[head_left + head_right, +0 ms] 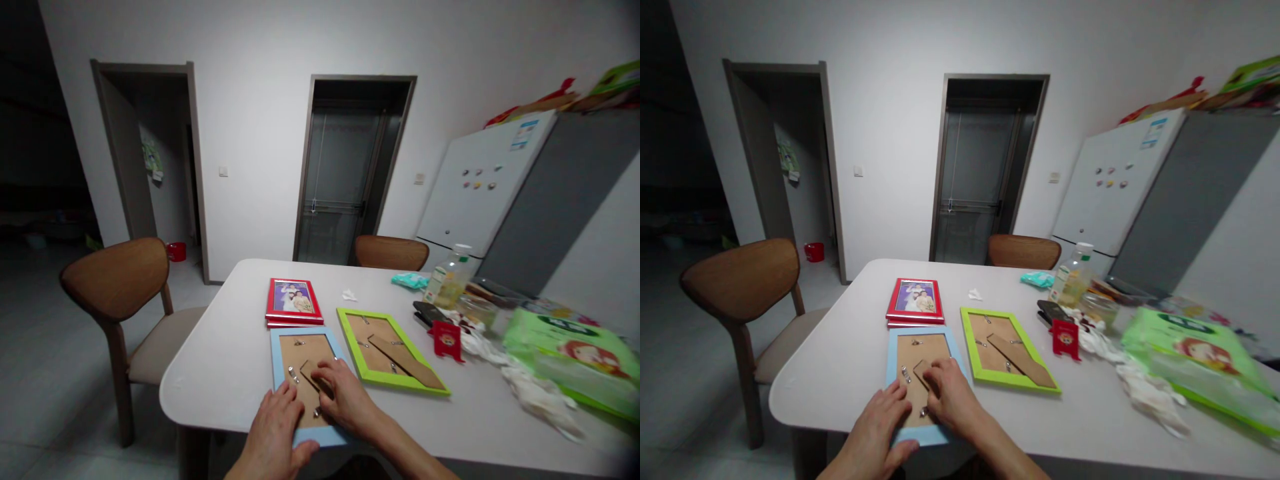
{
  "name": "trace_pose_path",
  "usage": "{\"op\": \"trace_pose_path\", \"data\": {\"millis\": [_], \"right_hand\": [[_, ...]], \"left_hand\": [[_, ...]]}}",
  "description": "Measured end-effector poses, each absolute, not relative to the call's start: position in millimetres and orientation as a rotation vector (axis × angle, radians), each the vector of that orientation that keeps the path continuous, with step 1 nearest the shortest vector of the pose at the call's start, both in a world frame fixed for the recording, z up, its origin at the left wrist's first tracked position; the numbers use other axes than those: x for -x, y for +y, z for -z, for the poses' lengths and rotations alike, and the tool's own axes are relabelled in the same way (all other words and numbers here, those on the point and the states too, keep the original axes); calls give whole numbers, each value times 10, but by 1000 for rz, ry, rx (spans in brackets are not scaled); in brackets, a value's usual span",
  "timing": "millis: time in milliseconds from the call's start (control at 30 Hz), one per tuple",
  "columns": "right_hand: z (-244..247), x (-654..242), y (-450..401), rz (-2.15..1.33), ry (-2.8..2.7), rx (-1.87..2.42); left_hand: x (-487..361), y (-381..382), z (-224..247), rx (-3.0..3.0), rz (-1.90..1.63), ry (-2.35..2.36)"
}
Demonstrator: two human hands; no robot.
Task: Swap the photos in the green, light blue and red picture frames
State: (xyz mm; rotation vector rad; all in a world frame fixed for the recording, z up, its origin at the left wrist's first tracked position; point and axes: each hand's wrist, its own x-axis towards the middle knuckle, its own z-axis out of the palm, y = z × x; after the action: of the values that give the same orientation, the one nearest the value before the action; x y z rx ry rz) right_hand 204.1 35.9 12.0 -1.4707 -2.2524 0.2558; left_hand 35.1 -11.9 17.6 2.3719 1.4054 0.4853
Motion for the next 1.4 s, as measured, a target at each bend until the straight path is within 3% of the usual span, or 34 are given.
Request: {"op": "trace_pose_path", "data": {"millis": [300,533,1400], "right_hand": [[-52,-1984,229,-100,-2350,1445],[-212,-1878,-33,-186,-2530,1203],[-186,-1945,-73,-322,-2494,1197]], "left_hand": [[-334,-139,-138,-2379,-497,1375],[-121,-101,-36,-2364,-540,1402],[-85,-78,-18,-2349,-540,1385]]}}
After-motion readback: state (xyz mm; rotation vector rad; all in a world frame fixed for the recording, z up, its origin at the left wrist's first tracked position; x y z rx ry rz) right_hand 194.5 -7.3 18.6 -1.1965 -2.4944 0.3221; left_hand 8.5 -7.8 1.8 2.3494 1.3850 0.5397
